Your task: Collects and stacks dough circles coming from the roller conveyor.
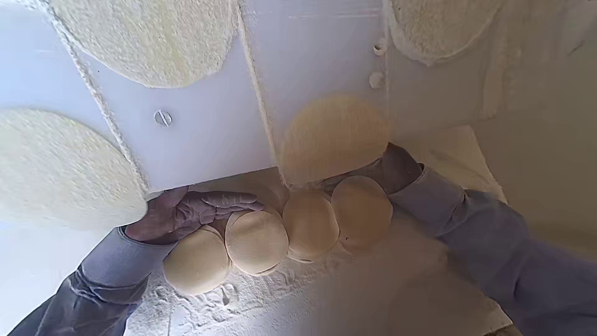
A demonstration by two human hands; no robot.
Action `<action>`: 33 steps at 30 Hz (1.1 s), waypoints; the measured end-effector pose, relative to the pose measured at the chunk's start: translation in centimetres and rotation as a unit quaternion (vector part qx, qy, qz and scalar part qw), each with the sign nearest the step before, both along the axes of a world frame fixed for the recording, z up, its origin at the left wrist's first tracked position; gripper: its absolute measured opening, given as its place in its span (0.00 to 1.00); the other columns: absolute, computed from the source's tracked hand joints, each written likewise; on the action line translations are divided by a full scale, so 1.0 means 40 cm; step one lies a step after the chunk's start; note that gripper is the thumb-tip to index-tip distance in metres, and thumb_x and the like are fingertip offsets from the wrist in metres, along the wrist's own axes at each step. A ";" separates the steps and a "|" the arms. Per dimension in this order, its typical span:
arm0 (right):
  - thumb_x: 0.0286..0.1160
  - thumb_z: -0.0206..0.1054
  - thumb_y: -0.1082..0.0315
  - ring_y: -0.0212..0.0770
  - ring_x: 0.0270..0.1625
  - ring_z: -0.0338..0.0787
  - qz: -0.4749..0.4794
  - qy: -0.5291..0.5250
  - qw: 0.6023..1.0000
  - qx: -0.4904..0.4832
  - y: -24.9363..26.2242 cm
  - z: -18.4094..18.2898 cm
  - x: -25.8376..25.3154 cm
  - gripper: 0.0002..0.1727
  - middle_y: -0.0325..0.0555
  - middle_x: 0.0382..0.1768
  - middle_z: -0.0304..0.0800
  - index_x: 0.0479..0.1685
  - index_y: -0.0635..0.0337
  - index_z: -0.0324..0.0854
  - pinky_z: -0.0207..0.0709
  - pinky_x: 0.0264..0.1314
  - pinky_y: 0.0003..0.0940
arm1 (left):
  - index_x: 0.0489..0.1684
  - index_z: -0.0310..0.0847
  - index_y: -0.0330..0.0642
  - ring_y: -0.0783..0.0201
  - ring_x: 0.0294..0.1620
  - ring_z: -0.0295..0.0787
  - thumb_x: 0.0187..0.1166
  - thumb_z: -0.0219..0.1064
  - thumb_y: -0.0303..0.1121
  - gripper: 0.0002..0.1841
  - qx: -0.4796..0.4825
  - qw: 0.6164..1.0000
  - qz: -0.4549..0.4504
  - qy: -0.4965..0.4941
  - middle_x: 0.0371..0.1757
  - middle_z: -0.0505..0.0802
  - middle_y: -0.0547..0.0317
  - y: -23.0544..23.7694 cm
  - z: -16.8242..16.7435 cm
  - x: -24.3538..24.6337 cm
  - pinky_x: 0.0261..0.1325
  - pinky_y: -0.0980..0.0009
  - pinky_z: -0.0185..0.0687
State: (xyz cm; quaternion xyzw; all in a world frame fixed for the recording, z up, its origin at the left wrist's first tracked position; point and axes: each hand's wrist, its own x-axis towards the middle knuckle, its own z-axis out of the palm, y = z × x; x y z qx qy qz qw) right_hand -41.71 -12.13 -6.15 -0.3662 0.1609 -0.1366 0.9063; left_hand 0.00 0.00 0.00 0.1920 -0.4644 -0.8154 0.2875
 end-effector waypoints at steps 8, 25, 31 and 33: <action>0.85 0.21 0.30 0.47 0.75 0.87 0.031 0.106 0.994 0.008 0.296 0.187 0.032 0.54 0.54 0.69 0.89 0.68 0.68 0.80 0.74 0.83 0.39 | 0.82 0.73 0.36 0.48 0.85 0.72 0.79 0.26 0.76 0.55 0.055 0.998 0.031 0.001 0.81 0.80 0.41 0.262 0.020 -0.030 0.88 0.60 0.63; 0.82 0.59 0.61 0.36 0.60 0.94 -0.060 0.278 0.799 -0.529 0.583 0.366 0.118 0.18 0.45 0.55 0.97 0.55 0.60 0.91 0.85 0.66 0.35 | 0.71 0.73 0.30 0.55 0.32 0.88 0.83 0.69 0.37 0.24 0.134 0.683 0.473 -0.541 0.44 0.90 0.41 0.380 0.107 0.039 0.39 0.56 0.87; 0.81 0.60 0.60 0.33 0.60 0.94 -0.069 0.332 0.796 -0.502 0.686 0.386 0.096 0.18 0.45 0.55 0.97 0.57 0.59 0.91 0.84 0.66 0.30 | 0.51 0.88 0.28 0.38 0.63 0.88 0.75 0.76 0.33 0.15 0.052 0.637 0.425 -0.641 0.56 0.92 0.33 0.304 0.103 0.057 0.71 0.39 0.76; 0.81 0.60 0.61 0.34 0.60 0.94 -0.087 0.338 0.787 -0.508 0.703 0.414 0.093 0.18 0.44 0.55 0.97 0.57 0.58 0.91 0.85 0.66 0.31 | 0.51 0.85 0.23 0.38 0.60 0.87 0.77 0.74 0.29 0.15 0.025 0.633 0.494 -0.596 0.57 0.90 0.30 0.421 0.143 0.101 0.68 0.42 0.79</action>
